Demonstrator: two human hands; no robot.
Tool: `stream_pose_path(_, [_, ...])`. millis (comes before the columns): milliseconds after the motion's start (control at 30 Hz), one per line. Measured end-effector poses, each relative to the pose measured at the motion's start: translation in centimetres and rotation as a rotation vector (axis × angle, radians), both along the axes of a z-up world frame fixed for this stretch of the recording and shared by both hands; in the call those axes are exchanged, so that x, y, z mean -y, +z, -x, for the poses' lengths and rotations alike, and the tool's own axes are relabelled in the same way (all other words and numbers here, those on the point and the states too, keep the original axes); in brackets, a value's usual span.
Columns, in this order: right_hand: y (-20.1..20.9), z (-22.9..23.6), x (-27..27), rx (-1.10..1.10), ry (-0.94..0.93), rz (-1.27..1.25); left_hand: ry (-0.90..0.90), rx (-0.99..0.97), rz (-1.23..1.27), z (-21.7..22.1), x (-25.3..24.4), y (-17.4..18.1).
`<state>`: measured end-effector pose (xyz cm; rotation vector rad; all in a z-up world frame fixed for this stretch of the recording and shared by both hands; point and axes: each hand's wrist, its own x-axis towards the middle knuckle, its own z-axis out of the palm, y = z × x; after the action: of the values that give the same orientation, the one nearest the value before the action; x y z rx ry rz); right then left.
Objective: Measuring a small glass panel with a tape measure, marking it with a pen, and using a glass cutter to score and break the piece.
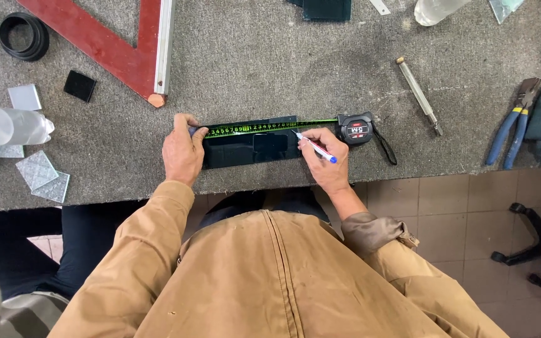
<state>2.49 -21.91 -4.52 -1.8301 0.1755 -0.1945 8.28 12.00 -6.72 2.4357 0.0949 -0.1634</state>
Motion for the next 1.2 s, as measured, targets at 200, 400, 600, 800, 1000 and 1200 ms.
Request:
stream_pose_path(200, [-0.2,-0.1,-0.1,-0.019,-0.003,0.002,0.002,0.013,0.084,-0.3,-1.3,-1.1])
stream_pose_path(400, [-0.1,-0.2,-0.1,-0.02,0.011,0.011,0.015,0.015,0.101,-0.4,-1.4,-1.2])
stream_pose_path(600, [0.1,-0.2,-0.1,-0.028,0.005,0.006,0.034,0.014,0.106,-0.3,-1.1,-0.9])
stream_pose_path(800, [0.1,-0.2,-0.2,-0.022,-0.002,0.023,0.035,0.007,0.116,-0.4,-1.1,-1.0])
stream_pose_path(1000, [0.3,-0.2,-0.2,-0.025,-0.004,0.023,0.042,-0.008,0.089,-0.6,-1.5,-2.1])
stream_pose_path(1200, [-0.1,-0.2,-0.2,-0.024,-0.014,0.015,0.058,-0.02,0.051,-0.7,-1.2,-2.0])
